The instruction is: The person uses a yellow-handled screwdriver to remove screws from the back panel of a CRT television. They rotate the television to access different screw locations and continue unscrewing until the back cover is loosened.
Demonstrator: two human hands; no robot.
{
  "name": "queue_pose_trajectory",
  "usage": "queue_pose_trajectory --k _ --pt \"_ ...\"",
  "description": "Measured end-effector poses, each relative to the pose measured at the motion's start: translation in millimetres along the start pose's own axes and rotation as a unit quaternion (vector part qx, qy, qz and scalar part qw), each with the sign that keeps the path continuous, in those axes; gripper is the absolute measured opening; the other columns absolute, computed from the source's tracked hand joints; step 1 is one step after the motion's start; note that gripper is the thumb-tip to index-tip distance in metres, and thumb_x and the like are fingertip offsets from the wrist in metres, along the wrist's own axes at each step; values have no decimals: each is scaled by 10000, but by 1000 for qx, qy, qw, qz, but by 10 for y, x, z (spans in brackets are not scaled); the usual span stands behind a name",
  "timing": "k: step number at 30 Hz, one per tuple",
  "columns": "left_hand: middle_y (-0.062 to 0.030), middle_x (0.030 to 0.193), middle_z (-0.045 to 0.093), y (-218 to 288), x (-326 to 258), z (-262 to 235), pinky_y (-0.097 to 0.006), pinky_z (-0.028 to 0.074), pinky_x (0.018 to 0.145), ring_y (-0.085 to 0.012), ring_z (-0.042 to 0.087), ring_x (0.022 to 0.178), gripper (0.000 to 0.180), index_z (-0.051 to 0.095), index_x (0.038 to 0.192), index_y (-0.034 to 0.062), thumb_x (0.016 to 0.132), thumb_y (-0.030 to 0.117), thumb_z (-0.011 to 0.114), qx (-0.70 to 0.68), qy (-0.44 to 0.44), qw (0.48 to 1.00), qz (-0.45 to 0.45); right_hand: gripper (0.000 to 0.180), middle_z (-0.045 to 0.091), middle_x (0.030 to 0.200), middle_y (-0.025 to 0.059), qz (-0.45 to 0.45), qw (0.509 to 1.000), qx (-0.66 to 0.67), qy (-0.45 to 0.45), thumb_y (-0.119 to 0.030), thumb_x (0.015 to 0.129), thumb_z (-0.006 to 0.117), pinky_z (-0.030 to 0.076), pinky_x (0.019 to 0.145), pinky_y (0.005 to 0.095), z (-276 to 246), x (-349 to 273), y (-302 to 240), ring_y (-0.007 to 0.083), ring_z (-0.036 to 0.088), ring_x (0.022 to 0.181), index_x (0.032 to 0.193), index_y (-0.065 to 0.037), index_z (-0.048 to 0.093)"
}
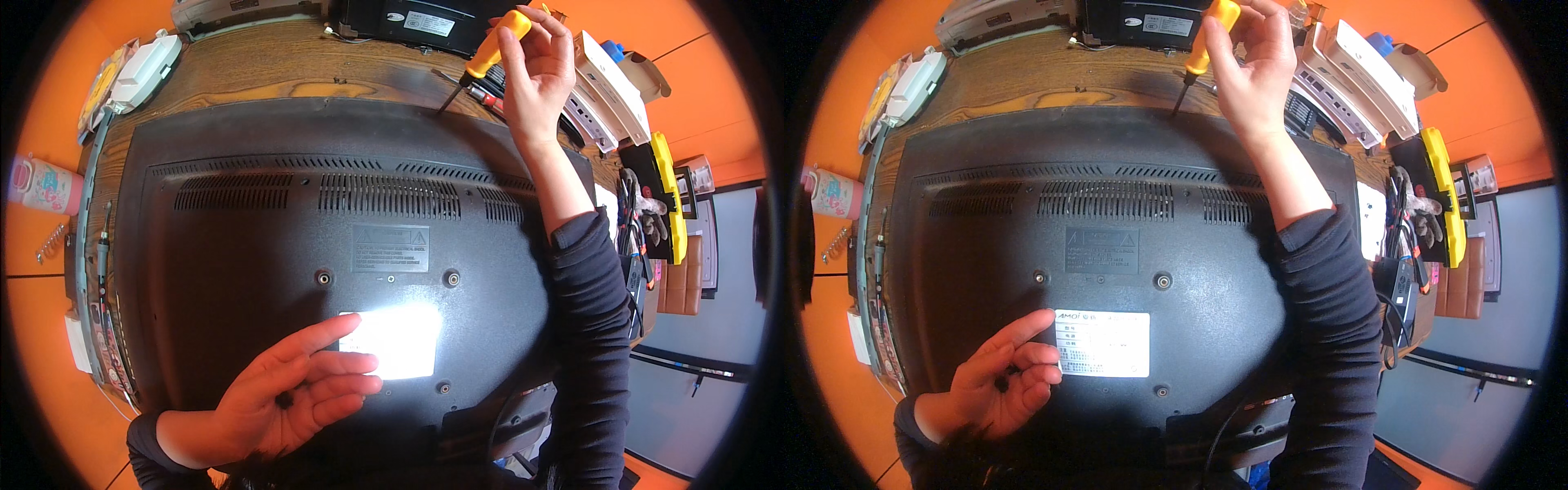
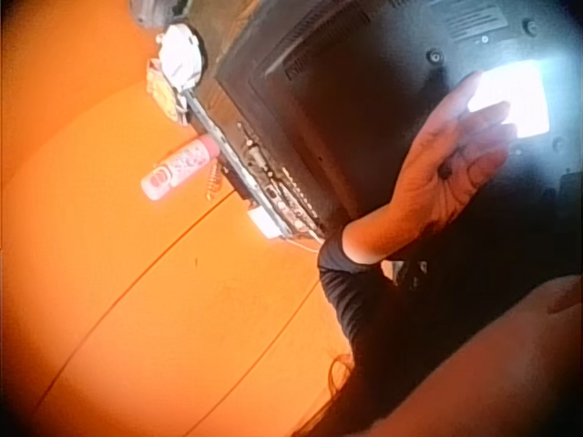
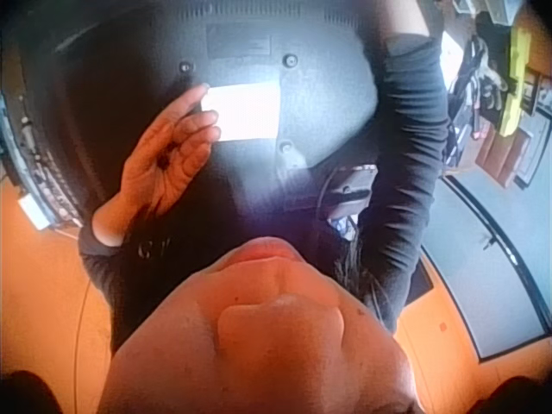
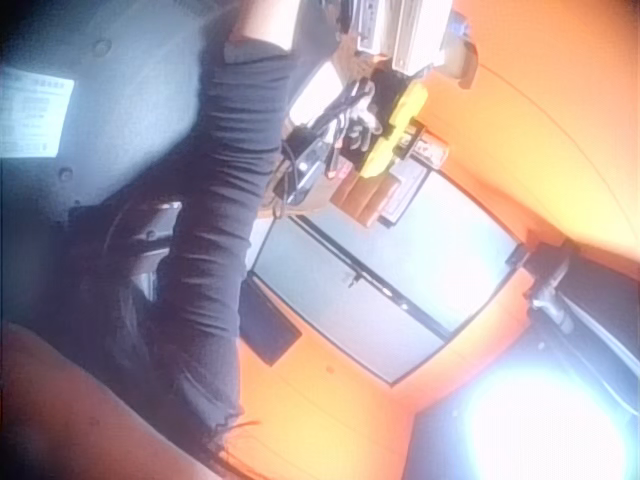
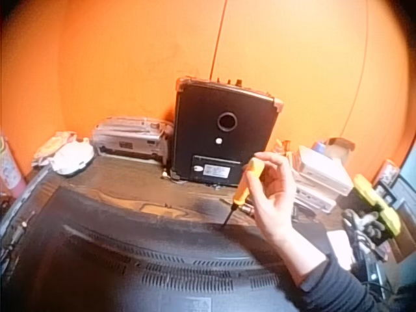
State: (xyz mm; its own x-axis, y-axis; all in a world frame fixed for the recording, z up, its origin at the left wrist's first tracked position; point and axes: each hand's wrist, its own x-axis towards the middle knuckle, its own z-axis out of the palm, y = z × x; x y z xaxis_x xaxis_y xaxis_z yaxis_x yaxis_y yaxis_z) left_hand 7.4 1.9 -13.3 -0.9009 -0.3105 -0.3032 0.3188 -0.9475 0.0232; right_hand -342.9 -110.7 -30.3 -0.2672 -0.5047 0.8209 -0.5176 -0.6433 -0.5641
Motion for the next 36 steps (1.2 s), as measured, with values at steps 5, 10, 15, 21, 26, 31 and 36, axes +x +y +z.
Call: queue_pose_trajectory --k 5,10,15,21,26,31,36 --pt "-222 1274 415 0 0 -5 -361 396 982 -302 443 1175 455 175 1370 25 953 150 308 -9 -8 1000 0 348 503 873 16 -18 996 -87 6 58 785 583 399 717 214 25 -12 -55 92 498 803 1081 -59 444" --pt "-226 1271 417 -6 4 -5 -364 395 983 -304 445 1173 452 175 1370 23 954 146 301 -11 -7 1000 2 362 524 894 41 -18 1000 1 7 21 787 607 413 733 211 11 17 -1 100 520 835 1091 -52 424" --pt "-224 1270 419 -9 7 -6 -365 396 982 -305 447 1171 452 176 1369 22 953 145 303 -13 -10 1000 2 389 579 893 91 -18 992 -122 -6 -69 803 644 476 700 218 -31 -4 18 123 578 849 1092 -40 385" --pt "-220 1269 422 -5 3 -8 -362 397 981 -303 449 1169 453 181 1369 27 952 144 312 -17 -6 1000 -3 327 480 885 22 -16 998 -51 43 56 792 581 384 719 211 64 22 -47 88 480 798 1063 -58 439" --pt "-219 1268 423 -3 1 -8 -364 396 983 -301 449 1170 454 184 1369 29 952 150 316 -10 -7 1000 -4 306 480 877 22 27 994 -101 39 41 801 577 389 698 208 31 -10 -91 91 483 778 1058 -54 442" --pt "-221 1269 423 0 -1 -7 -366 393 985 -302 446 1173 453 188 1367 28 952 153 318 5 1 1000 -4 360 490 871 28 -68 991 -101 49 27 787 608 390 703 208 54 50 -6 95 487 801 1084 -64 426" --pt "-220 1269 422 0 -4 -7 -366 390 988 -301 445 1174 452 191 1368 31 952 154 319 0 0 1000 -7 374 486 887 36 42 996 -72 26 54 800 566 389 732 216 32 -12 -51 106 483 817 1116 -71 410"
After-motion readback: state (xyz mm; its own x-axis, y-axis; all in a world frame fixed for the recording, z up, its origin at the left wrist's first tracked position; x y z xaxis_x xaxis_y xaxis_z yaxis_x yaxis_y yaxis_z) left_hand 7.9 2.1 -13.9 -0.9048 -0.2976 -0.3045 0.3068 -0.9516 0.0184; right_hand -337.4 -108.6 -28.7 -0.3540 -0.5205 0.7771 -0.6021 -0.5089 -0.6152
